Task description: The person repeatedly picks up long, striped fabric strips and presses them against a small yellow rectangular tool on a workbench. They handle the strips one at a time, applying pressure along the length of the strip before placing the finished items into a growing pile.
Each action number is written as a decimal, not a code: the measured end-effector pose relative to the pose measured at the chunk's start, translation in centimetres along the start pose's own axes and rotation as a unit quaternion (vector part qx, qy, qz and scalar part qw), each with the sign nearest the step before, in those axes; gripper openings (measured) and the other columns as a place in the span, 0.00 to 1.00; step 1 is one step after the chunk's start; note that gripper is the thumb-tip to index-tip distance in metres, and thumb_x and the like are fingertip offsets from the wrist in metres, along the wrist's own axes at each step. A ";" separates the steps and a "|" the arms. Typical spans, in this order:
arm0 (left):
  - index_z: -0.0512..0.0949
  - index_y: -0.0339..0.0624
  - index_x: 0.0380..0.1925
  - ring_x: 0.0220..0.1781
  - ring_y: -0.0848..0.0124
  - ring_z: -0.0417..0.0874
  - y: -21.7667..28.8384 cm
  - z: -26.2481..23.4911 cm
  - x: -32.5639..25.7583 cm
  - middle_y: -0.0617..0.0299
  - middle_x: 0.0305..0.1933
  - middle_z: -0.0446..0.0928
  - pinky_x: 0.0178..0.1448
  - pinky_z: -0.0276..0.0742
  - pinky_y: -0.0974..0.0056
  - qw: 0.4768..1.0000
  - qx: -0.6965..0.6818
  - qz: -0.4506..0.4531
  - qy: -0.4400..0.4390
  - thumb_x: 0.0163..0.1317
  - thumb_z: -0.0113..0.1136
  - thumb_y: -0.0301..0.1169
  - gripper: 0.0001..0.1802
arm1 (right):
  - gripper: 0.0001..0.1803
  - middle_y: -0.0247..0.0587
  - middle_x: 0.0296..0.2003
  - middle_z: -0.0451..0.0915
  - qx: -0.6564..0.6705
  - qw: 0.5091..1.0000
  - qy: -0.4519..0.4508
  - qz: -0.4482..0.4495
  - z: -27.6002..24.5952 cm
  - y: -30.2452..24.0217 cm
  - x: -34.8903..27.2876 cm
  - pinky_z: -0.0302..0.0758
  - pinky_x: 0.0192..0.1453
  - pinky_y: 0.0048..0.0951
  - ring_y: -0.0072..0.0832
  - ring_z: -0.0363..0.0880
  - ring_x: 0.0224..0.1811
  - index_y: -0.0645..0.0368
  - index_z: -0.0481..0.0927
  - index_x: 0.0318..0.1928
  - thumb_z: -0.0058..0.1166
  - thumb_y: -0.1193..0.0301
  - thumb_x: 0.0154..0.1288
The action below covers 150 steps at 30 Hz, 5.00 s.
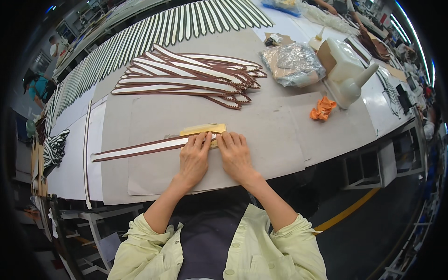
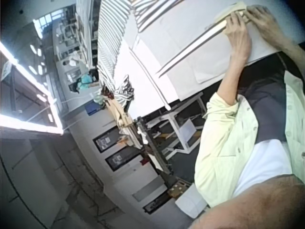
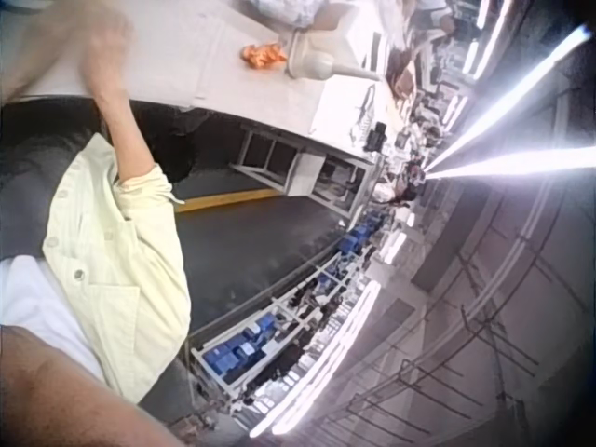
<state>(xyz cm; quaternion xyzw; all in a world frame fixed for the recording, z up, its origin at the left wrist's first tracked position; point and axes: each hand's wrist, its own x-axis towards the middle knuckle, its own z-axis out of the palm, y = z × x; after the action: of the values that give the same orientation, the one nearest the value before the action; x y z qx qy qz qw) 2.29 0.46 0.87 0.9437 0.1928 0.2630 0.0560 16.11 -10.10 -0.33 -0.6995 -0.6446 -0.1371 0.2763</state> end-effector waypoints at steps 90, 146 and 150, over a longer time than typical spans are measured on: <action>0.82 0.36 0.54 0.47 0.73 0.83 -12.4 -32.9 6.6 0.61 0.48 0.83 0.56 0.78 0.65 0.764 -0.283 -0.176 0.552 0.70 0.68 0.33 0.16 | 0.12 0.38 0.36 0.88 0.570 0.796 -0.097 0.178 -0.7 -5.5 7.0 0.79 0.48 0.25 0.21 0.85 0.39 0.68 0.84 0.48 0.64 0.71 0.71; 0.85 0.44 0.39 0.42 0.63 0.81 -4.1 0.9 3.1 0.63 0.37 0.84 0.58 0.65 0.57 0.982 -0.180 -0.057 0.001 0.64 0.70 0.31 0.06 | 0.27 0.61 0.63 0.78 -0.009 0.999 0.009 0.037 0.6 -1.7 -1.2 0.78 0.39 0.32 0.36 0.81 0.40 0.74 0.81 0.56 0.58 0.74 0.55; 0.85 0.44 0.39 0.42 0.63 0.81 -4.0 0.8 3.3 0.63 0.37 0.84 0.58 0.65 0.57 0.983 -0.177 -0.054 -0.002 0.64 0.70 0.31 0.06 | 0.27 0.62 0.63 0.78 -0.016 0.999 0.005 0.039 0.7 -1.7 -1.0 0.77 0.39 0.31 0.35 0.81 0.39 0.74 0.80 0.57 0.57 0.74 0.55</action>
<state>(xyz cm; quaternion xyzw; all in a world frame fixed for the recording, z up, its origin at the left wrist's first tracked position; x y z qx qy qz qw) 3.93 5.38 0.93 0.9075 0.1942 0.2881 0.2362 14.24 -10.52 -1.14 -0.7279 -0.6129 -0.1399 0.2737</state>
